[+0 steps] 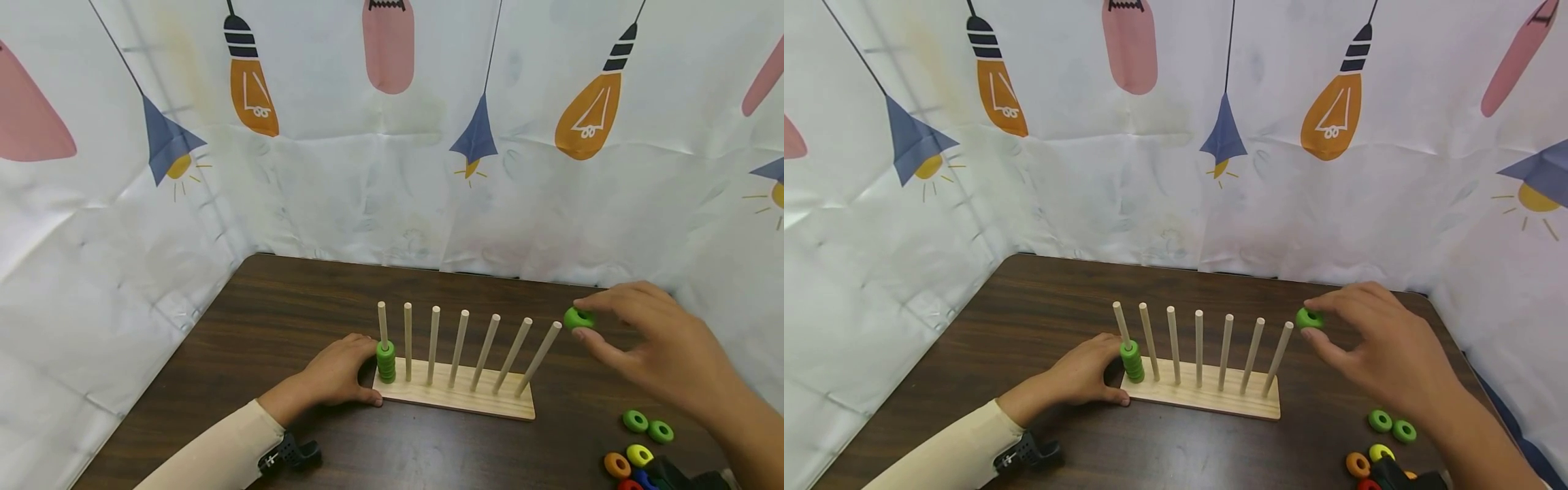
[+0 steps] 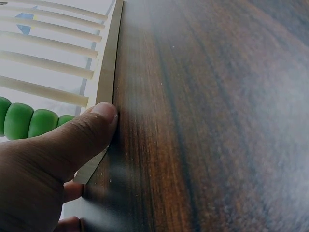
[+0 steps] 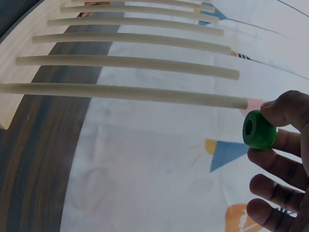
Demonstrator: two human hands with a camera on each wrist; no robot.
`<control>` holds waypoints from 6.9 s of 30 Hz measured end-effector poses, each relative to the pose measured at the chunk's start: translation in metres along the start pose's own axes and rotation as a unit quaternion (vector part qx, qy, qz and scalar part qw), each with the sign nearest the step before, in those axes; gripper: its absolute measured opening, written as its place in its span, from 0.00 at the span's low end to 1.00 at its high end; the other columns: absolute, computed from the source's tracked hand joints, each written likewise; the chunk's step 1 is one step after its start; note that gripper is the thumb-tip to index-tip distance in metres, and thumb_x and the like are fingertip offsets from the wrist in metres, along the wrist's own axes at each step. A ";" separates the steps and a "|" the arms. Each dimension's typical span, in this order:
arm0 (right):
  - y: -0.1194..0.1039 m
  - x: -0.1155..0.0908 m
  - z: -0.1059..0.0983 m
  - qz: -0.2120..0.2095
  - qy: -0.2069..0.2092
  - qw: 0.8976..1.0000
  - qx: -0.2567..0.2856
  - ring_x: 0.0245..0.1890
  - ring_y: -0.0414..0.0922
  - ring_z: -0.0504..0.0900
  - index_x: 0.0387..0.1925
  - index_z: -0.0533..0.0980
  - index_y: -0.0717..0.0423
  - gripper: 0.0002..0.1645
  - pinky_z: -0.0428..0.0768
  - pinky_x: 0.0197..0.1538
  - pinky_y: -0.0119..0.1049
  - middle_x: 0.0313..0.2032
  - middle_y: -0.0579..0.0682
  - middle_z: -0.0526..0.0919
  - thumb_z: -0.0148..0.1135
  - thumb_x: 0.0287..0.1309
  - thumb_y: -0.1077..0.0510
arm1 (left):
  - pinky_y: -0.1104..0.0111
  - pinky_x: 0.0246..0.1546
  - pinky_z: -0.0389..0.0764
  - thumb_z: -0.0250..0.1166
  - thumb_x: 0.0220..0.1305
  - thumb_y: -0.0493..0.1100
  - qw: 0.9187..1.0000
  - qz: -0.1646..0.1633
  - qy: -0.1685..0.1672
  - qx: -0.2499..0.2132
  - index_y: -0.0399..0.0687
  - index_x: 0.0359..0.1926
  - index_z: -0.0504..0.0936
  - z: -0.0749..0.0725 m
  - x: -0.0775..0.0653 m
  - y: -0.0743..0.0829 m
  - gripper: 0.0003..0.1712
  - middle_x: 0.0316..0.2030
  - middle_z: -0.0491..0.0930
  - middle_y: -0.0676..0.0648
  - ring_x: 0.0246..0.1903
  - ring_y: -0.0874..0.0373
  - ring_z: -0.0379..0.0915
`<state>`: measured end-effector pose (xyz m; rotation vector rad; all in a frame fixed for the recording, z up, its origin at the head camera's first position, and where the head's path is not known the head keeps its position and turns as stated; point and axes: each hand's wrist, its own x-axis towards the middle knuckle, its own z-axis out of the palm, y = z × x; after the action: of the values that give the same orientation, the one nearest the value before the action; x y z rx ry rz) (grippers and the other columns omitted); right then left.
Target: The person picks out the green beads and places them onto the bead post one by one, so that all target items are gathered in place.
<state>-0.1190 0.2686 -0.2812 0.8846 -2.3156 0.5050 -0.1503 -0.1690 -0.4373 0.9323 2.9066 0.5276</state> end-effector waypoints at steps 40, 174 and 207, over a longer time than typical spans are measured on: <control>-0.030 0.029 0.018 -0.026 -0.029 0.999 0.015 0.49 0.37 0.78 0.47 0.84 0.41 0.28 0.75 0.42 0.32 0.45 0.34 0.83 0.50 0.69 0.28 | 0.53 0.58 0.76 0.82 0.45 0.66 1.000 0.007 0.005 0.011 0.58 0.56 0.80 0.002 0.001 -0.001 0.40 0.54 0.80 0.55 0.59 0.53 0.72; -0.107 0.123 0.106 -0.074 -0.118 0.981 0.132 0.50 0.38 0.79 0.49 0.85 0.46 0.15 0.81 0.43 0.38 0.44 0.38 0.85 0.74 0.61 0.50 | 0.52 0.59 0.75 0.82 0.46 0.64 1.000 0.013 0.004 -0.003 0.60 0.56 0.79 0.002 0.000 -0.003 0.38 0.56 0.79 0.57 0.60 0.53 0.71; -0.071 0.093 0.076 -0.018 -0.136 0.990 0.046 0.50 0.42 0.81 0.49 0.85 0.44 0.15 0.80 0.33 0.40 0.46 0.40 0.85 0.73 0.62 0.49 | 0.52 0.58 0.76 0.82 0.44 0.65 1.000 0.008 0.014 0.011 0.59 0.54 0.79 0.002 0.000 -0.002 0.38 0.55 0.80 0.53 0.59 0.51 0.72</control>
<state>-0.1555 0.1346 -0.2677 1.0950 -2.5317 0.5058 -0.1505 -0.1698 -0.4397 0.9586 2.9381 0.5129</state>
